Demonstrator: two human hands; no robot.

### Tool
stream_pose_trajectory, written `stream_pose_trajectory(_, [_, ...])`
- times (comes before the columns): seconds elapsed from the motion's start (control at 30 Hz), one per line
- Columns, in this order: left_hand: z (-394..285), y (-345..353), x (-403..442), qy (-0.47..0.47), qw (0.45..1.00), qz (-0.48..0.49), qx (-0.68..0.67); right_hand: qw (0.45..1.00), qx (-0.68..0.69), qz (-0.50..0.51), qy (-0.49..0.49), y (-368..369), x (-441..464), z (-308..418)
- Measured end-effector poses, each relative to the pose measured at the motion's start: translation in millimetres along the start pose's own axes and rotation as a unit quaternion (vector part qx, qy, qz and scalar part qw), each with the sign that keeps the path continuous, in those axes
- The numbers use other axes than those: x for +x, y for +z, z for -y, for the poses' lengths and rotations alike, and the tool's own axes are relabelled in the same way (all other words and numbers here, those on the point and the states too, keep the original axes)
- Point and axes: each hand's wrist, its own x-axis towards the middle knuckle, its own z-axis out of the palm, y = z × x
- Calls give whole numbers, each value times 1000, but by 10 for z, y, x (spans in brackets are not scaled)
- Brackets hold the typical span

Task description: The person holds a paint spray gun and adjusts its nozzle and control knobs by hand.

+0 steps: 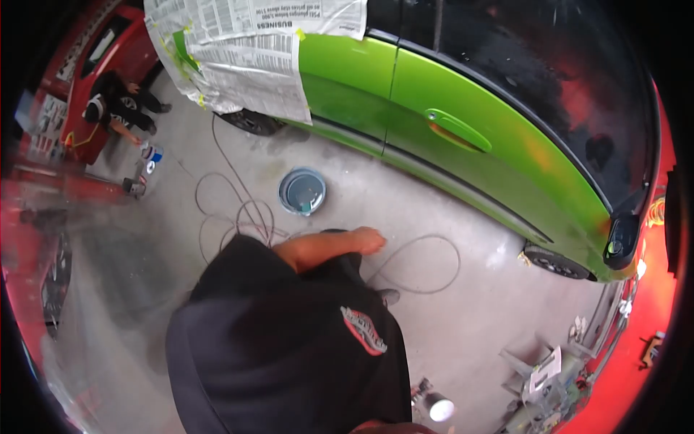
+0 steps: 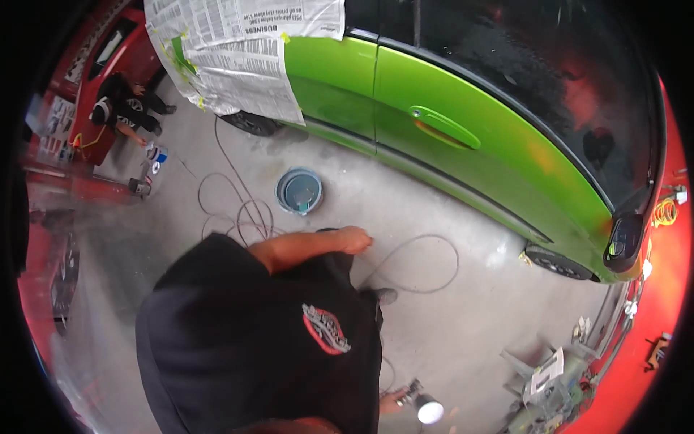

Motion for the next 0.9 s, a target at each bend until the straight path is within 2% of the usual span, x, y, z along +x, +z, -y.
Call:
stream_pose_trajectory(0.03, [61,41,-94,-120,992,39,28,1000,3,1,-4,-117,271,45])
stream_pose_trajectory(0.1, [67,209,-438,-254,966,40,-37,1000,3,6,-27,-446,840,137])
stream_pose_trajectory(0.13, [148,330,-593,-310,950,29,-39,999,-7,10,-36,-563,1256,-44])
stream_pose_trajectory(0.17, [161,454,-725,-333,941,42,-38,992,-66,-9,-106,-545,2030,-805])
stream_pose_trajectory(0.2, [141,557,-836,-355,932,55,-35,978,-190,-9,-84,-620,2581,-1066])
stream_pose_trajectory(0.27, [-24,657,-1036,-367,927,67,-37,928,-253,-25,-274,-716,2971,-806])
stream_pose_trajectory(0.37, [-254,818,-1073,-389,916,74,-69,778,-323,-49,-537,-1093,3385,107])
stream_pose_trajectory(0.47, [-424,921,-842,-390,914,71,-89,823,-259,-21,-505,-1276,2833,1720])
stream_pose_trajectory(0.5, [-464,975,-733,-385,915,72,-91,837,-257,32,-483,-1273,2905,1883])
stream_pose_trajectory(0.53, [-398,1067,-604,-367,924,67,-84,889,-112,29,-443,-847,3578,1208])
stream_pose_trajectory(0.57, [-319,1149,-423,-336,937,70,-72,911,48,19,-409,-417,4248,545])
stream_pose_trajectory(0.6, [-291,1187,-161,-274,956,92,-48,955,35,77,-284,-430,4200,641])
stream_pose_trajectory(0.63, [-319,1105,4,-234,970,47,-52,971,23,119,-207,-503,4087,736])
stream_pose_trajectory(0.67, [-305,1005,242,-178,983,16,-43,979,35,96,-176,-521,3797,1213])
stream_pose_trajectory(0.7, [-349,809,553,-116,992,-9,-40,979,75,94,-165,-460,3900,925])
stream_pose_trajectory(0.73, [-541,540,904,-122,989,10,-79,987,67,114,-92,-535,3853,954])
stream_pose_trajectory(0.8, [-1023,-107,1657,-148,978,33,-142,987,117,97,-59,-588,3705,1046])
stream_pose_trajectory(0.9, [-1967,-826,2631,42,985,14,-168,984,146,101,-15,-643,3500,1350])
